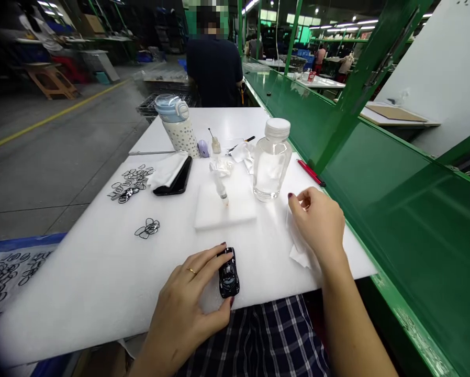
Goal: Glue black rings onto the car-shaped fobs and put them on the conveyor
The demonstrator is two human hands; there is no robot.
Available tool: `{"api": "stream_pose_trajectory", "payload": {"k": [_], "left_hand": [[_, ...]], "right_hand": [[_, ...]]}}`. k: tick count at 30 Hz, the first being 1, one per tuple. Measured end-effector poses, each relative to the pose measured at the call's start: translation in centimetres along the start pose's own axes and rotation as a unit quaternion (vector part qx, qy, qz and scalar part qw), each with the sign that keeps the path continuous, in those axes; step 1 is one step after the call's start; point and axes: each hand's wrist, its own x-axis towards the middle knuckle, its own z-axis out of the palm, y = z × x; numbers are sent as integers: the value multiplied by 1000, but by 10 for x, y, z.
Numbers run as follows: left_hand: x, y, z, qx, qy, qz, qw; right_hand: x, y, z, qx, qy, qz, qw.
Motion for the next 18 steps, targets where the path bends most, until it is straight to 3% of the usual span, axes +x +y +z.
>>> {"api": "stream_pose_trajectory", "payload": {"k": [5, 8, 9, 11, 13, 18], "left_hand": [[-3, -5, -1, -35, -31, -34, 998], [0, -4, -6, -129, -29, -93, 987], [2, -1, -7, -172, -16, -119, 978], [9, 9, -10, -262, 12, -154, 953], [17, 22, -12, -348, 7, -152, 925], [25, 42, -17, -550, -55, -177, 814]], "right_hand": [[5, 13, 1, 13, -103, -24, 994], [-9, 3, -11, 169, -201, -48, 964], [-16, -2, -16, 247, -242, -46, 937], [-32, -11, -25, 392, -333, -29, 857], [-47, -17, -31, 472, -406, -16, 783], [-63, -18, -32, 597, -455, 10, 661]]}}
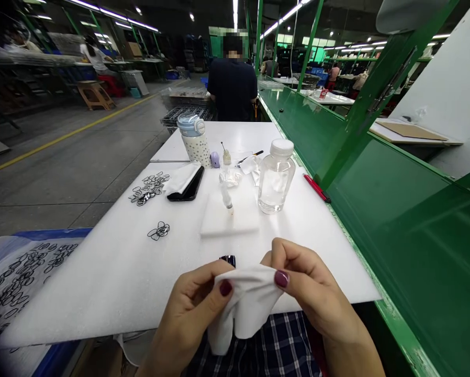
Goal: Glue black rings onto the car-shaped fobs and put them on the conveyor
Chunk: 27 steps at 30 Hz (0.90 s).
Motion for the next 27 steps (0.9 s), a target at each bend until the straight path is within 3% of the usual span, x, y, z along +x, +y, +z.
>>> {"api": "stream_pose_trajectory", "payload": {"k": [3, 5, 7, 10, 13, 15, 17, 19, 21, 23, 25, 27], "left_hand": [[-4, 6, -2, -71, -5, -26, 997], [-8, 11, -3, -77, -25, -45, 996], [-13, 13, -2, -59, -16, -67, 996], [-20, 12, 0, -10, 54, -91, 994], [-22, 11, -9, 71, 70, -75, 992], [-18, 14, -28, 159, 61, -38, 985], [-12, 18, -58, 281, 103, -8, 954], [-5, 23, -93, 428, 193, -1, 883], [3, 24, -125, 572, 240, -14, 785], [9, 23, -147, 642, 213, -25, 736], [14, 18, -157, 666, 193, -24, 720], [16, 15, -158, 675, 194, -19, 711]], "right_hand": [[-3, 7, 0, 78, -48, 40, 995], [-5, 14, 3, 71, -65, 90, 991], [-7, 21, 11, 53, -7, 135, 989], [-8, 31, 24, 91, 137, 158, 974], [-8, 36, 29, 93, 229, 110, 963], [-11, 35, 24, 44, 267, 67, 960], [-16, 30, 12, -16, 287, 22, 958], [-22, 21, 0, -83, 334, -46, 938], [-26, 12, -10, -142, 426, -121, 885], [-27, 5, -18, -136, 497, -187, 836], [-25, 3, -25, -56, 477, -219, 849], [-23, 7, -30, 18, 391, -209, 896]]}}
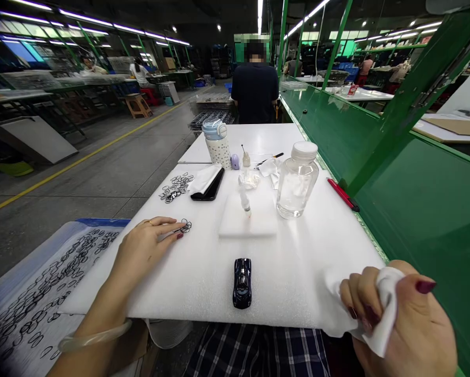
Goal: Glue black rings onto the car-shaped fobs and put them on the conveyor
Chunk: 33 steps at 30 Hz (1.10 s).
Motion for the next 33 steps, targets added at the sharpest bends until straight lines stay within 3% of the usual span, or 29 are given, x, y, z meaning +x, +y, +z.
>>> {"api": "stream_pose_trajectory", "payload": {"k": [3, 9, 13, 21, 24, 26, 27, 29, 31, 33], "left_hand": [[-4, 4, 2, 17, 20, 1, 1000], [-21, 5, -3, 19, 17, 18, 1000], [-27, 5, -4, 8, -7, 24, 1000], [-13, 7, -10, 38, -60, 2, 998], [-21, 11, -8, -18, 1, -24, 1000], [-34, 23, -4, -138, 65, -61, 986], [-42, 33, -1, -230, 82, -78, 967], [-57, 58, 6, -461, 44, -104, 880], [-69, 86, 13, -641, -35, -129, 756], [-76, 108, 20, -775, -121, -116, 609]], "right_hand": [[-1, 13, 0, -3, -85, 68, 994], [-13, 27, 11, -183, -58, 199, 961], [-13, 29, 11, -238, -107, 179, 949], [-24, 21, 25, -268, -149, 172, 936], [-25, 23, 26, -284, -156, 162, 932], [-24, 28, 25, -312, -151, 135, 928], [-24, 31, 24, -325, -143, 110, 928], [-26, 36, 25, -345, -117, 53, 930], [-30, 39, 28, -360, -92, -4, 928], [-36, 39, 33, -379, -91, -74, 918]]}}
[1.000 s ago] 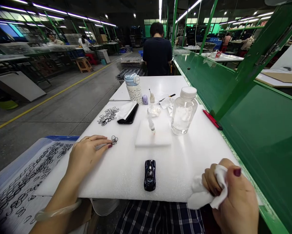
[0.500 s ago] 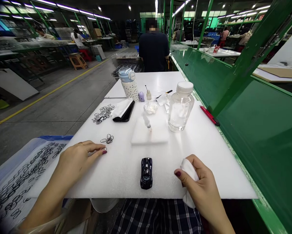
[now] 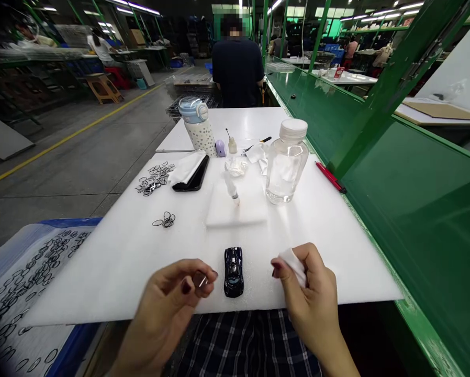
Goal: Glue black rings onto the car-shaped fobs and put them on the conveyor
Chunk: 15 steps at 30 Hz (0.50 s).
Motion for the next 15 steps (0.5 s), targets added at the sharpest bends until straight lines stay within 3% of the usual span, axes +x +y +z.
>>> {"api": "stream_pose_trajectory", "payload": {"k": [3, 6, 12, 15], "left_hand": [[1, -13, 13, -139, -23, -54, 989], [2, -19, 12, -175, -11, -61, 983], [0, -19, 11, -207, -20, -61, 976], [1, -18, 14, -215, -8, -62, 975]], "right_hand": [[-5, -11, 5, -33, -11, -162, 986], [-5, -21, 12, -34, -48, -302, 951], [-2, -35, 32, -81, -52, -371, 924], [-2, -38, 30, -130, -71, -409, 901]]}}
